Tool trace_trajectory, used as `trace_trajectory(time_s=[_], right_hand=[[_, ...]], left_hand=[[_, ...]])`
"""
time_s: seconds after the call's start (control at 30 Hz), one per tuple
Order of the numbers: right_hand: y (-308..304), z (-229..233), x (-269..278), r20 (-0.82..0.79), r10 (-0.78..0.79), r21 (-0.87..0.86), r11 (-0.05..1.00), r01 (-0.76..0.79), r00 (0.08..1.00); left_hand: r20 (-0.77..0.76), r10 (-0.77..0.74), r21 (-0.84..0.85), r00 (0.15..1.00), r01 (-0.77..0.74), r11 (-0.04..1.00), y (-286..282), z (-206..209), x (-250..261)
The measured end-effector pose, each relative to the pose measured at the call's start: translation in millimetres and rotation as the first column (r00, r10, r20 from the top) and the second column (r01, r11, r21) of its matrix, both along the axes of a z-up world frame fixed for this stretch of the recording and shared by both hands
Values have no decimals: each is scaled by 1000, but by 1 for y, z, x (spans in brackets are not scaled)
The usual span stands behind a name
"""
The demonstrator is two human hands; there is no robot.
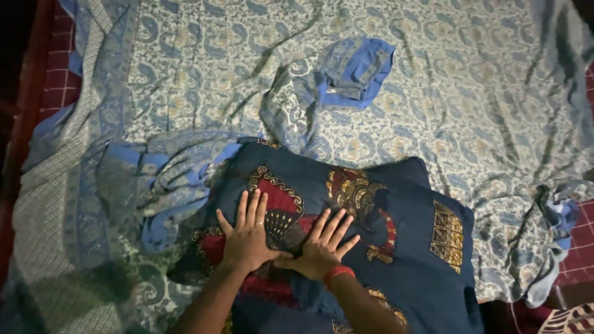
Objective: Organizing decorative artificial plants on a shelf and folding a patterned pillowcase on a bed.
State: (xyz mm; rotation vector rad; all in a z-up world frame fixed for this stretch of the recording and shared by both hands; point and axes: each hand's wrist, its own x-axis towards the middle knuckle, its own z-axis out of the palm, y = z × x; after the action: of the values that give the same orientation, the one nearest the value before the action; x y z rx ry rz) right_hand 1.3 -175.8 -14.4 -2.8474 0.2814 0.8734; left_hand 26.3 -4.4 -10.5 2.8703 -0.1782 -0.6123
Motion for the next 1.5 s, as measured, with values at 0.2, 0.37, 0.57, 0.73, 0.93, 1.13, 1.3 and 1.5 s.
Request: trace_trajectory(time_s=[0.2,0.37,0.57,0.73,0.93,1.13,1.3,1.5], right_hand=[[5,4,-3,36,-2,-25,1000,3,999],[0,-7,-12,169,6,-29,1000,-1,986],[-8,-13,-23,330,21,-4,1000,-21,944],[-27,19,-30,314,67,52,995,-88,947],[-84,30,-54,385,229,102,952,-288,894],[-156,52,-73,246,241,77,961,-267,939],[-220,20,-98,175,-49,93,995,33,983],[-230,-1,-93,-3,-152,91,984,151,988]], left_hand=[[7,-29,7,1000,29,1000,3,0,-2],[180,-33,-32,983,39,999,6,-34,-7],[357,-11,-84,934,43,996,13,-43,-15],[148,3,-36,989,2,999,28,-7,-22],[-155,172,-56,973,-183,982,62,-34,-39],[-227,187,-59,956,-205,977,72,-54,-28],[-286,214,16,934,-219,976,63,-41,-20],[-369,357,116,858,-339,934,27,-12,-14]])
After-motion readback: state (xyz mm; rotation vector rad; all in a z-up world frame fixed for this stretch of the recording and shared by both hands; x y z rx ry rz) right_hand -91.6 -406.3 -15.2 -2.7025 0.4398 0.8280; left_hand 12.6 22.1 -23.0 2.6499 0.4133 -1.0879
